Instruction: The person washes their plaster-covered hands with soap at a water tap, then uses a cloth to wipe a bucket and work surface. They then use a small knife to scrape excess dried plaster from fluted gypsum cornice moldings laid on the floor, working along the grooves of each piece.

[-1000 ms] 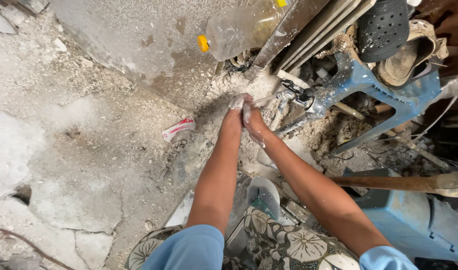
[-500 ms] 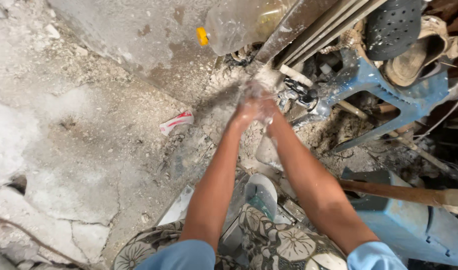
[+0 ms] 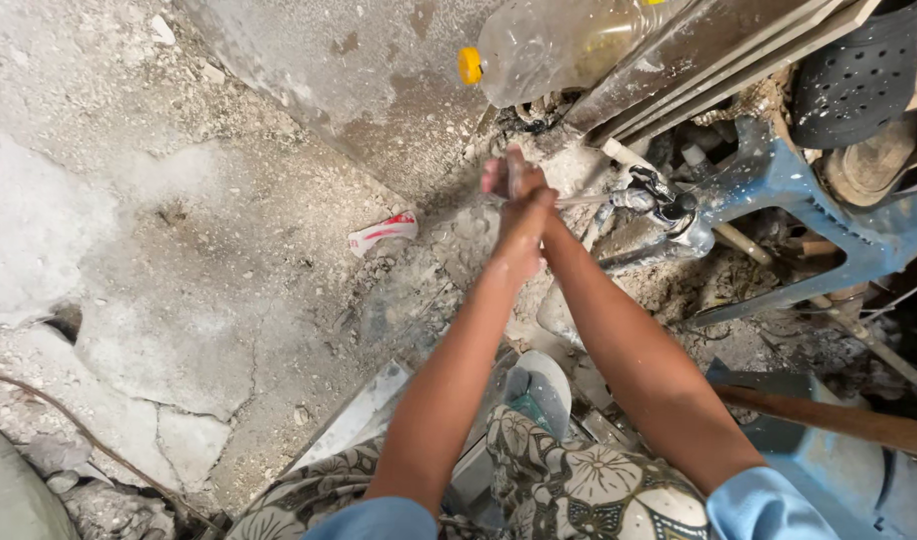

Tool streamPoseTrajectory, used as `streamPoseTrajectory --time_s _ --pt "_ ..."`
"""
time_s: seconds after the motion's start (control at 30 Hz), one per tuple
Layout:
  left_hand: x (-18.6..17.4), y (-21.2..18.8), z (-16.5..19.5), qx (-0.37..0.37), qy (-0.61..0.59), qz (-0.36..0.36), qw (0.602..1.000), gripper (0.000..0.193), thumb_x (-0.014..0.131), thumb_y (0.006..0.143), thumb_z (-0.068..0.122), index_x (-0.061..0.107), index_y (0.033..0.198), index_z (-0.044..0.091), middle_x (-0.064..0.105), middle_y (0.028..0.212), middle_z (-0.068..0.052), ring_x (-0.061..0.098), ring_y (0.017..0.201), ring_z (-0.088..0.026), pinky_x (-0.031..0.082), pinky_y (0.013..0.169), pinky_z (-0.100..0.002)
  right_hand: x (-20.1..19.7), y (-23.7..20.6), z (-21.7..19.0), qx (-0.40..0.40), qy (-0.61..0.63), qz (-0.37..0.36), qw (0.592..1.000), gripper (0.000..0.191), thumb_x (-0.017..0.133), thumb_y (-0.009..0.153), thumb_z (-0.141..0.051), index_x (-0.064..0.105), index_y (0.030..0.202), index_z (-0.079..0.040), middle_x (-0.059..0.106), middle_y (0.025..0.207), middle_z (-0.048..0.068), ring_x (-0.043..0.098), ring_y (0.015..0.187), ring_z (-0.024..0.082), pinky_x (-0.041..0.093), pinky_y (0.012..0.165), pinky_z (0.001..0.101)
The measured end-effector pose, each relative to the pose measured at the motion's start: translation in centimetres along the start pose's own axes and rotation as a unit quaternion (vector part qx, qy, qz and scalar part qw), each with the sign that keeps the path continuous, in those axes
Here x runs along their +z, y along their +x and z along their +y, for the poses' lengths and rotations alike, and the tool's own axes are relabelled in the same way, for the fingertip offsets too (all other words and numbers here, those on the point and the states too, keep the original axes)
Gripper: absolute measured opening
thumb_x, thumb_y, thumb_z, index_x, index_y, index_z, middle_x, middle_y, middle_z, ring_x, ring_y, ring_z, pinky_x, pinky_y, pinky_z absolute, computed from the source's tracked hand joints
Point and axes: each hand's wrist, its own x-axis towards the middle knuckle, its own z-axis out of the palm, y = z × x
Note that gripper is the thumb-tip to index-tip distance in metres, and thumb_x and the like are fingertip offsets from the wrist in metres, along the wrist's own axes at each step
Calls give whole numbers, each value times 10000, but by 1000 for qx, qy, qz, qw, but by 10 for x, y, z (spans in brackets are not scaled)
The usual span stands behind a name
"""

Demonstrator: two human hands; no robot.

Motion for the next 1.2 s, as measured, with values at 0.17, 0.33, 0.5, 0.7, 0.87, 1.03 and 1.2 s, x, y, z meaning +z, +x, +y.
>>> streamPoseTrajectory --time_s 0.17,0.33,0.5,0.7,0.87,1.03,1.2 --pt "-1 34 10 -152 -183 -22 971 352 790 839 349 571 963 103 543 883 -99 502 798 -278 444 631 -416 -21 -27 11 -4 15 3 1000 403 396 1047 -304 675 1038 -13 767 1013 160 783 910 235 622 797 329" --pt "10 44 8 -204 -62 2 977 305 730 765 277 654 908 19 690 865 -142 640 763 -299 542 677 -407 -55 -24 26 -84 -63 -67 992 372 554 1019 -90 645 1343 67 674 1160 164 662 976 221 554 823 341" --pt "4 60 11 52 261 120 956 290 666 889 282 680 975 5 745 956 -209 693 808 -305 572 768 -445 -56 -54 39 10 -52 -15 998 531 610 1007 -166 428 1480 -9 617 1262 178 636 1063 233 537 905 357" --pt "-1 44 1 154 251 -31 955 391 463 1053 225 537 1407 76 507 1399 -262 512 1218 -318 458 1044 -459 -50 -36 14 100 63 -7 993 674 695 918 -223 366 1499 -129 574 1135 163 600 926 273 526 792 430" --pt "-15 12 -8 92 183 -155 967 555 500 1053 178 335 1582 144 335 1620 -181 329 1478 -319 320 1200 -463 -53 9 -3 24 53 -46 997 259 619 969 -262 531 1099 -57 594 865 114 588 792 271 529 726 414" --pt "-23 -1 -30 188 28 -6 982 492 507 1056 168 464 1520 11 523 1513 -185 483 1425 -349 410 1158 -448 -32 27 -24 185 61 -104 975 362 492 932 -354 670 954 -39 641 762 80 608 747 268 534 768 417" --pt "6 -30 -52 262 220 -47 939 468 453 1073 303 568 1304 -88 633 1370 -223 533 1364 -309 186 1376 -350 3 23 -38 236 -133 -105 957 439 418 949 -463 689 1041 -130 648 838 3 613 800 210 514 828 459"
